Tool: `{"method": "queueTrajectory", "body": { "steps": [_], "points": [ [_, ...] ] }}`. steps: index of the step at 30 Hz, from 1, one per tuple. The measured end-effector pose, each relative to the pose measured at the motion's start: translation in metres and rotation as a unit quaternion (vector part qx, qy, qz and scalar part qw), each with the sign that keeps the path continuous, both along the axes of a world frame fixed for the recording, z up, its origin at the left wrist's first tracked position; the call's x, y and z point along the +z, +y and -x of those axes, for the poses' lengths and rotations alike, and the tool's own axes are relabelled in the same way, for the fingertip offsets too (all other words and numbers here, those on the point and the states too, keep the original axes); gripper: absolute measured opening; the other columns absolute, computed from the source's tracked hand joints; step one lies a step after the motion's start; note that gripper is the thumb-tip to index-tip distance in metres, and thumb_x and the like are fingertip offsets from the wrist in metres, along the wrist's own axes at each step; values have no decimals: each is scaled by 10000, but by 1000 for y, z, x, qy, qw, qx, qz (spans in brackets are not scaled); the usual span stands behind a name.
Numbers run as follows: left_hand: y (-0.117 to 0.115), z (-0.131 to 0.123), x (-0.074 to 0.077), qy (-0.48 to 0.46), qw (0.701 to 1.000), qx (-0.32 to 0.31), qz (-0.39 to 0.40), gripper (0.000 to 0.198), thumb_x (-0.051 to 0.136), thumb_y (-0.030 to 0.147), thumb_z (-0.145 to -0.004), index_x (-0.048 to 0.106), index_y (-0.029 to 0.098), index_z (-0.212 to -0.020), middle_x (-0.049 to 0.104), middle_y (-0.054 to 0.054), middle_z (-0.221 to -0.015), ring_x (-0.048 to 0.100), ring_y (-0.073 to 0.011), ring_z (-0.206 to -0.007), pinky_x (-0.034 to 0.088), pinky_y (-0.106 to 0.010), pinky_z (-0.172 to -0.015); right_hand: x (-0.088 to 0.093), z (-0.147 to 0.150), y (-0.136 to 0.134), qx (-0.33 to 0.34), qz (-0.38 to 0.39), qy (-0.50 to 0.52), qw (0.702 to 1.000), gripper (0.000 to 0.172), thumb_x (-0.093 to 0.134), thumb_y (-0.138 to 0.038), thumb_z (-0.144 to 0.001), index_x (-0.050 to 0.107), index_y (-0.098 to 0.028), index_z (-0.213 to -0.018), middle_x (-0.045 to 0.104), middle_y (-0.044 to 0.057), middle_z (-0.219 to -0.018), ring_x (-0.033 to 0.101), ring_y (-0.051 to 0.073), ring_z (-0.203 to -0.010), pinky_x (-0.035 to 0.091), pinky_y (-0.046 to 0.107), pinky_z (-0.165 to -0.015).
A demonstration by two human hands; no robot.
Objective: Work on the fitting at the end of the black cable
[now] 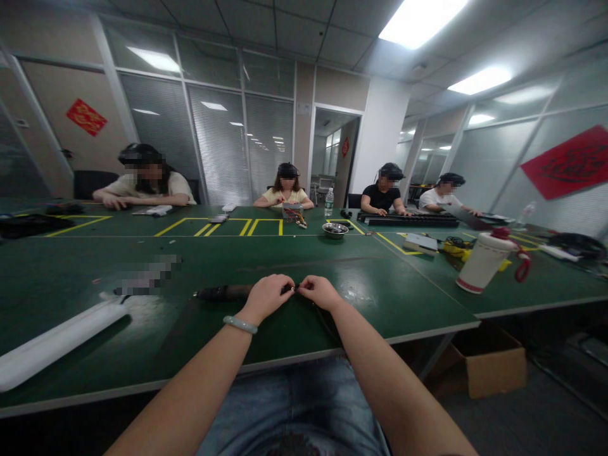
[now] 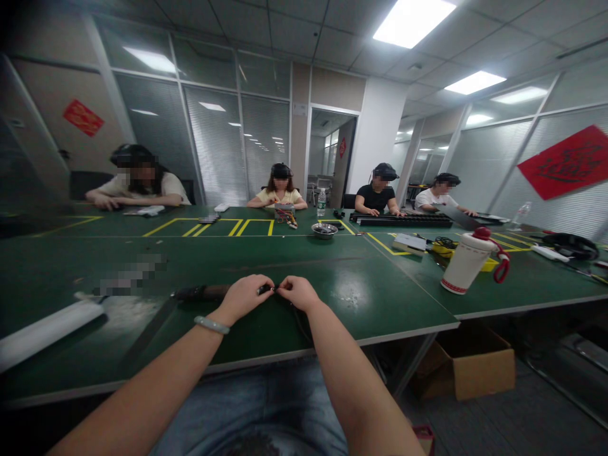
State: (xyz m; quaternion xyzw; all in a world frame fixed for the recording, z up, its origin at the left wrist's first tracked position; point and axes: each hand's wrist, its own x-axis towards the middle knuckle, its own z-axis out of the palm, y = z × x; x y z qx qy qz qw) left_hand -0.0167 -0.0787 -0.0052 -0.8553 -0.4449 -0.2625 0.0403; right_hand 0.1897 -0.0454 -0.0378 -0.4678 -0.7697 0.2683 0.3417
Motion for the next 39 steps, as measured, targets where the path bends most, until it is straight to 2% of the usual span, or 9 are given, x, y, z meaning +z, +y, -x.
{"method": "queueTrajectory", "body": {
  "steps": [13, 39],
  "points": [
    [-4, -1, 3, 4, 1000, 7, 5, 151, 552, 316, -867, 647, 237, -955, 668, -26, -963, 595, -190, -893, 439, -314, -818, -4, 0, 3, 8, -6, 11, 1000, 166, 664, -332, -772, 656, -176, -830, 662, -2, -755, 584, 110, -655, 444, 211, -586],
    [-7, -2, 6, 7, 1000, 13, 12, 159, 572, 280, -833, 617, 250, -983, 661, -21, -962, 593, -194, -897, 432, -316, -832, 4, 0, -4, 9, -11, 3, 1000, 145, 666, -305, -765, 658, -171, -819, 655, -6, -745, 566, 100, -633, 438, 208, -584]
  ]
}}
